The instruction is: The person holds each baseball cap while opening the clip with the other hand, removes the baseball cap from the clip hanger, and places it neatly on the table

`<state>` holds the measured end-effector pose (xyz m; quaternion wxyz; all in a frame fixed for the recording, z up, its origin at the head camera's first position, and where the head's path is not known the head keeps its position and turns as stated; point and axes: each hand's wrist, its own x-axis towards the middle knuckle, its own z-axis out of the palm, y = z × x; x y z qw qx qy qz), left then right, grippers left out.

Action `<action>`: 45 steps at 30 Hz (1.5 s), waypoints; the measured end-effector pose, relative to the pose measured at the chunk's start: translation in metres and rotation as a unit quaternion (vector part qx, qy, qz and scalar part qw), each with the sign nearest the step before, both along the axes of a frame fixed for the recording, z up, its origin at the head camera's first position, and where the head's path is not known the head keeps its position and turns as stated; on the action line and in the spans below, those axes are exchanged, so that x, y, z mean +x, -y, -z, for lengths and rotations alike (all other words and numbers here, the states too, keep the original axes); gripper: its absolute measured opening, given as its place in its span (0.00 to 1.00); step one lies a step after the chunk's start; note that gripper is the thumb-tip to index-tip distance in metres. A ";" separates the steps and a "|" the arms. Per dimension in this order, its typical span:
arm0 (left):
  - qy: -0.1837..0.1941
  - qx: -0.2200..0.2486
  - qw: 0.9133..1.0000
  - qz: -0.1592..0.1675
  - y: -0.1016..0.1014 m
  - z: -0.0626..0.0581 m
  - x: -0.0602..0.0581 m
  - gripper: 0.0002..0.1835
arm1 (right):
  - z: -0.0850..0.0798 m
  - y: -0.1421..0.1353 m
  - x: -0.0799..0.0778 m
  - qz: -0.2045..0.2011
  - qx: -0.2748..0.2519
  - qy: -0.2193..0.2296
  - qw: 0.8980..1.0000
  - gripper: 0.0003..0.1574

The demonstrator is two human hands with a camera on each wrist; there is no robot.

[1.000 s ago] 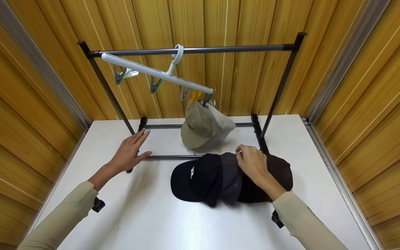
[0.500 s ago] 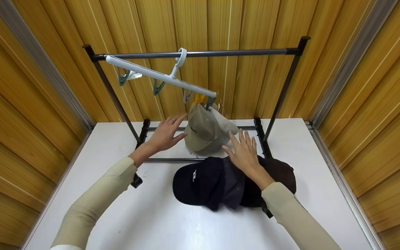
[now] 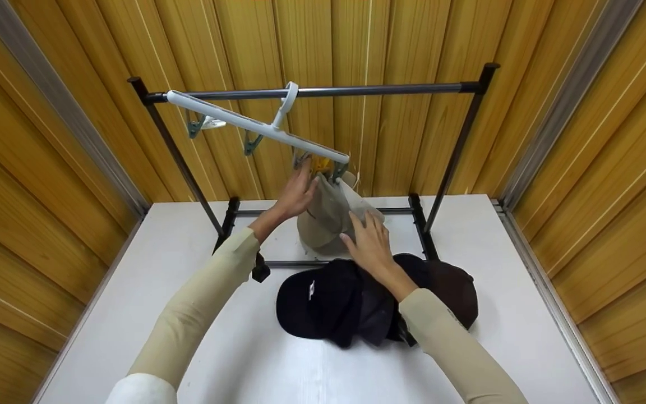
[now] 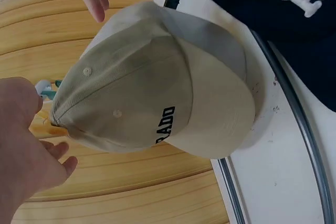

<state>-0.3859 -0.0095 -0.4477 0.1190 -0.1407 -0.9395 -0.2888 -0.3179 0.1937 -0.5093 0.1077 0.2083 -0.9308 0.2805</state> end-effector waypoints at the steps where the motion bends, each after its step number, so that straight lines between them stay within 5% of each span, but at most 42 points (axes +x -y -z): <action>1: -0.002 0.016 1.000 0.004 0.000 -0.001 -0.003 0.30 | -0.001 0.003 -0.002 -0.001 -0.012 -0.011 1.000 0.35; 5: 0.016 0.094 0.995 0.019 -0.004 -0.008 -0.013 0.27 | -0.002 0.015 -0.012 -0.010 -0.065 -0.053 0.996 0.34; 9: 0.039 0.166 0.985 0.017 -0.008 -0.013 -0.017 0.24 | -0.006 0.027 -0.021 -0.011 -0.106 -0.047 0.993 0.34; 17: 0.029 0.212 0.977 0.022 0.011 -0.012 -0.018 0.19 | -0.021 0.055 -0.039 -0.007 -0.179 -0.010 0.984 0.26; 22: 0.068 0.292 0.952 0.055 0.026 -0.011 -0.018 0.16 | -0.028 0.070 -0.050 -0.036 -0.213 0.042 0.975 0.23; 32: 0.141 0.379 0.906 0.124 0.022 -0.014 -0.019 0.17 | -0.023 0.069 -0.053 -0.024 -0.268 0.111 0.957 0.19; 39: 0.158 0.392 0.897 0.131 0.027 -0.032 -0.004 0.16 | -0.016 0.077 -0.052 -0.026 -0.334 0.169 0.927 0.20; 45: 0.174 0.395 0.895 0.116 0.027 -0.036 0.000 0.17 | -0.015 0.081 -0.050 -0.013 -0.353 0.198 0.914 0.18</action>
